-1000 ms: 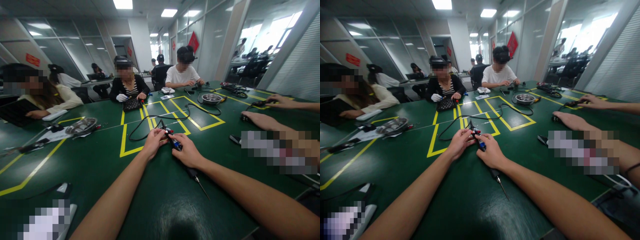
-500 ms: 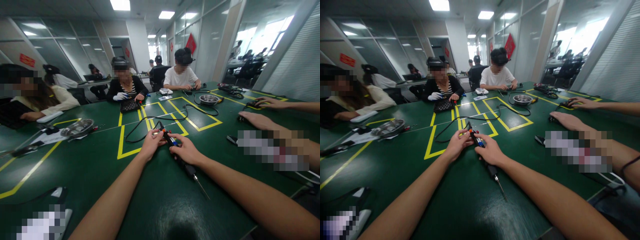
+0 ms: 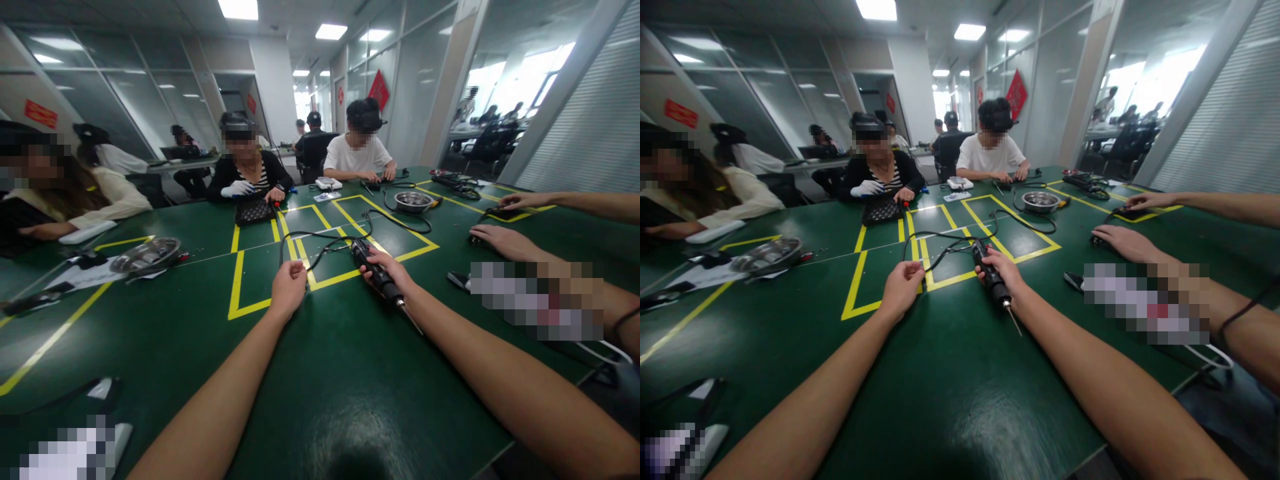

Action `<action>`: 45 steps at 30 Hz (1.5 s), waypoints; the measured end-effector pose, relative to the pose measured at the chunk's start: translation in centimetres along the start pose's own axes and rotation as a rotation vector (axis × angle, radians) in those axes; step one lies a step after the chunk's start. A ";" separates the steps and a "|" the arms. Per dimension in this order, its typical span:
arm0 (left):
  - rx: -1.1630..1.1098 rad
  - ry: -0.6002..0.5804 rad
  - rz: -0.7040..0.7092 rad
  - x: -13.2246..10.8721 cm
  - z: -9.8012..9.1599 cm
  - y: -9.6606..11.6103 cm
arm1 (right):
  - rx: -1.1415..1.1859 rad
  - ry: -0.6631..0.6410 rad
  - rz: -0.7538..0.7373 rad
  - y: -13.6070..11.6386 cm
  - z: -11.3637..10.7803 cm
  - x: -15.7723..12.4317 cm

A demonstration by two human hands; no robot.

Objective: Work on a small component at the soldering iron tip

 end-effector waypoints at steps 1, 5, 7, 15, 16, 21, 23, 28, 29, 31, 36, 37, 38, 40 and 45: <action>0.034 -0.004 -0.001 0.0 -0.2 0.1 | -0.033 -0.002 -0.031 0.0 0.3 -0.2; 0.243 0.012 -0.032 0.4 -2.0 -0.3 | -0.202 -0.034 -0.122 0.4 1.9 -1.2; 0.345 0.043 -0.059 0.6 -3.2 -0.9 | -0.288 -0.062 -0.138 0.9 2.7 -1.9; 0.407 0.074 0.114 0.6 -3.3 0.3 | -0.685 -0.112 -0.247 3.2 5.5 -4.0; 0.348 0.058 0.168 0.5 -2.7 1.2 | -0.745 -0.108 -0.233 3.7 5.7 -4.2; 0.148 -0.041 0.412 -0.3 -0.4 6.9 | -0.966 -0.075 -0.375 4.1 6.7 -5.6; 0.141 -0.100 0.442 -0.6 0.4 8.2 | -1.051 -0.076 -0.517 3.8 7.5 -6.5; 0.145 -0.159 0.468 -1.0 1.1 8.7 | -1.240 -0.118 -0.743 3.9 9.2 -8.3; 0.148 -0.164 0.465 -1.0 1.1 8.6 | -1.254 -0.115 -0.752 3.9 9.3 -8.3; 0.160 -0.174 0.460 -0.9 1.2 8.4 | -1.271 -0.103 -0.754 3.8 9.3 -8.3; 0.190 -0.190 0.481 -1.0 1.4 8.5 | -1.282 -0.080 -0.765 3.8 9.1 -8.1; 0.194 -0.186 0.479 -1.0 1.4 8.4 | -1.281 -0.073 -0.761 3.8 9.0 -8.0; 0.197 -0.179 0.475 -1.0 1.4 8.3 | -1.281 -0.064 -0.757 3.8 8.9 -8.0; 0.199 -0.161 0.465 -1.0 1.3 8.1 | -1.281 -0.048 -0.752 3.7 8.9 -7.9; 0.201 -0.112 0.462 -1.1 1.0 8.0 | -1.287 -0.019 -0.779 3.3 9.0 -8.2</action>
Point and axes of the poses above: each hand's wrist, its own x-axis towards the middle knuckle, its own z-axis out of the palm, y = z × x, the point moved 9 cm from there along x, towards the middle knuckle, and after that the axes turned 13 degrees about z, right-handed, at the moved point
